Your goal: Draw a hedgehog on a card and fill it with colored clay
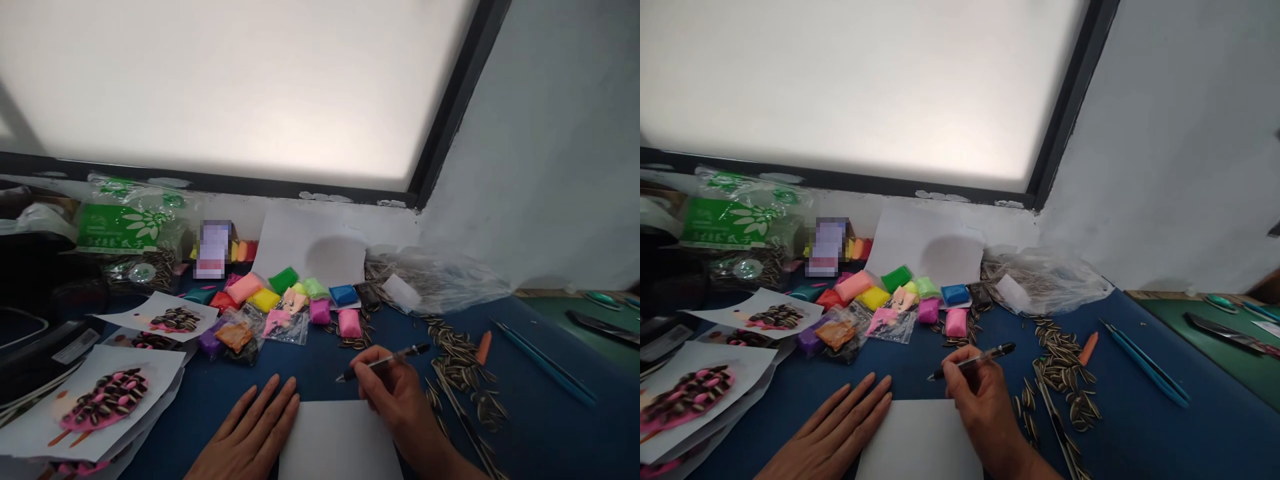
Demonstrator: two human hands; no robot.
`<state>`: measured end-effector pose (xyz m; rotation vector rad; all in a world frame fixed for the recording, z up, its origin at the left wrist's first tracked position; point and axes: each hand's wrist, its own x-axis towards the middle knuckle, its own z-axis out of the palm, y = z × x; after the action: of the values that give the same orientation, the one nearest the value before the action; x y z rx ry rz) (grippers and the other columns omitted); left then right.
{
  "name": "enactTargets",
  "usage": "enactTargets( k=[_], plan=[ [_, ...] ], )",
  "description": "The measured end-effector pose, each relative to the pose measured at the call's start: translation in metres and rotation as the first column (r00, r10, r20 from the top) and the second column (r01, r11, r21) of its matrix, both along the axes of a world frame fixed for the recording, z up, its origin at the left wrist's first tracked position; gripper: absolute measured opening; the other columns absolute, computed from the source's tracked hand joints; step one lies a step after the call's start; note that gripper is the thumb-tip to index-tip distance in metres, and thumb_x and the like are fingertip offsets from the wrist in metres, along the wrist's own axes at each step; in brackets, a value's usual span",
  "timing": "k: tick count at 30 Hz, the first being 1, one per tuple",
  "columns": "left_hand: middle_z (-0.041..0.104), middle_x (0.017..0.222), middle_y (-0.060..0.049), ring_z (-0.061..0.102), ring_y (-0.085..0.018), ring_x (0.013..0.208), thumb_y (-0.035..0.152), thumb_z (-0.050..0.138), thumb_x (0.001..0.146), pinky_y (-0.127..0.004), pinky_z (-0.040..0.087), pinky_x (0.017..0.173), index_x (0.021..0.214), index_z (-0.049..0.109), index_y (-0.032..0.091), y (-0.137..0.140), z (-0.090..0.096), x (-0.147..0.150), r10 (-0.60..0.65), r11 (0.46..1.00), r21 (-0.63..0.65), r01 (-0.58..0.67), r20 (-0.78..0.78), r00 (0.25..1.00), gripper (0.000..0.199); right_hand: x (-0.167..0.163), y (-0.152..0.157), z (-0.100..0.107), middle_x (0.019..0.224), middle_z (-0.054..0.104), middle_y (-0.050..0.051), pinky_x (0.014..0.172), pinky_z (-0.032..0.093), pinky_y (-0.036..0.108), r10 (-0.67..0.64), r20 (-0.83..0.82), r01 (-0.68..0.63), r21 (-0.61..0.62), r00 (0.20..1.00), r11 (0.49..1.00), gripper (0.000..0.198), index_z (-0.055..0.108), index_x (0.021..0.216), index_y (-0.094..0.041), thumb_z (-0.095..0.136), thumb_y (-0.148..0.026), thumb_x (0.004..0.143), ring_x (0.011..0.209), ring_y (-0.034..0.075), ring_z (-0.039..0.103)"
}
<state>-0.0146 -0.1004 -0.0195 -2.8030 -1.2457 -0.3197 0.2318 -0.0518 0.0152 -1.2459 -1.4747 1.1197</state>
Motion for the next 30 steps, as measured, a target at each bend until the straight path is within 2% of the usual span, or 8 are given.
enactTargets(
  k=[2, 6, 9, 11, 14, 16, 24, 30],
  plan=[
    [0.035, 0.157, -0.006, 0.048, -0.033, 0.138, 0.069, 0.046, 0.094, -0.043, 0.049, 0.107, 0.156, -0.012, 0.028, -0.001, 0.001, 0.000, -0.002, 1.000, 0.010, 0.002, 0.006, 1.000, 0.094, -0.007, -0.009, 0.004, 0.060, 0.052, -0.003, 0.052, 0.037, 0.023, 0.106, 0.018, -0.105, -0.055, 0.994, 0.993, 0.036, 0.063, 0.084, -0.018, 0.061, -0.053, 0.089, 0.054, 0.012, 0.047],
    [0.031, 0.159, -0.006, 0.043, -0.032, 0.142, 0.066, 0.045, 0.096, -0.042, 0.044, 0.111, 0.157, -0.010, 0.027, -0.001, -0.001, -0.001, -0.004, 1.000, -0.020, 0.004, 0.002, 1.000, 0.091, -0.022, -0.025, 0.001, 0.059, 0.052, -0.004, 0.053, 0.036, 0.022, 0.272, -0.043, -0.275, -0.193, 0.961, 0.942, 0.040, 0.059, 0.082, -0.018, 0.062, -0.057, 0.088, 0.052, 0.010, 0.045],
    [0.026, 0.161, -0.005, 0.038, -0.032, 0.144, 0.063, 0.043, 0.098, -0.045, 0.041, 0.114, 0.157, -0.009, 0.028, 0.004, -0.018, -0.004, 0.006, 0.997, -0.081, -0.006, 0.011, 1.000, 0.087, -0.026, -0.025, -0.008, 0.060, 0.054, -0.003, 0.056, 0.039, 0.022, 0.334, -0.046, -0.336, -0.225, 0.941, 0.915, 0.040, 0.059, 0.085, -0.017, 0.062, -0.057, 0.087, 0.055, 0.012, 0.050],
    [0.028, 0.160, -0.006, 0.041, -0.034, 0.142, 0.063, 0.040, 0.098, -0.046, 0.044, 0.111, 0.156, -0.013, 0.029, 0.009, -0.034, -0.006, -0.029, 0.997, -0.073, 0.031, 0.040, 0.999, 0.086, -0.025, -0.022, -0.013, 0.062, 0.059, -0.001, 0.058, 0.040, 0.022, 0.371, -0.008, -0.363, -0.232, 0.929, 0.902, 0.038, 0.062, 0.088, -0.017, 0.062, -0.055, 0.089, 0.058, 0.013, 0.055],
    [0.023, 0.162, -0.007, 0.036, -0.037, 0.144, 0.071, 0.042, 0.093, -0.050, 0.041, 0.112, 0.157, -0.010, 0.028, 0.013, -0.052, -0.009, -0.027, 0.993, -0.118, 0.029, 0.017, 0.999, 0.093, -0.022, -0.019, -0.019, 0.065, 0.062, 0.001, 0.057, 0.040, 0.023, 0.405, 0.029, -0.387, -0.238, 0.914, 0.891, 0.034, 0.064, 0.091, -0.018, 0.061, -0.052, 0.090, 0.058, 0.014, 0.056],
    [0.023, 0.162, -0.008, 0.033, -0.037, 0.146, 0.072, 0.044, 0.092, -0.050, 0.038, 0.114, 0.158, -0.005, 0.028, 0.014, -0.056, -0.009, -0.011, 0.991, -0.130, 0.013, 0.016, 1.000, 0.093, -0.021, -0.020, -0.022, 0.065, 0.063, 0.001, 0.056, 0.039, 0.023, 0.421, 0.030, -0.403, -0.237, 0.907, 0.884, 0.034, 0.065, 0.092, -0.018, 0.062, -0.051, 0.089, 0.057, 0.014, 0.056],
    [0.021, 0.163, -0.009, 0.031, -0.038, 0.146, 0.080, 0.043, 0.087, -0.051, 0.039, 0.114, 0.160, -0.004, 0.025, 0.012, -0.052, -0.010, -0.038, 0.995, -0.092, 0.040, 0.019, 0.999, 0.103, -0.016, -0.024, -0.016, 0.066, 0.063, 0.001, 0.052, 0.033, 0.022, 0.411, 0.072, -0.378, -0.274, 0.909, 0.884, 0.034, 0.069, 0.096, -0.018, 0.064, -0.051, 0.088, 0.053, 0.011, 0.044],
    [0.019, 0.163, -0.009, 0.029, -0.038, 0.147, 0.078, 0.041, 0.089, -0.052, 0.037, 0.114, 0.159, -0.006, 0.025, 0.015, -0.052, -0.011, -0.033, 0.992, -0.119, 0.036, 0.020, 0.999, 0.100, -0.017, -0.023, -0.018, 0.066, 0.061, 0.000, 0.054, 0.034, 0.022, 0.397, 0.039, -0.370, -0.284, 0.917, 0.884, 0.037, 0.067, 0.094, -0.018, 0.065, -0.053, 0.085, 0.054, 0.011, 0.045]
  ],
)
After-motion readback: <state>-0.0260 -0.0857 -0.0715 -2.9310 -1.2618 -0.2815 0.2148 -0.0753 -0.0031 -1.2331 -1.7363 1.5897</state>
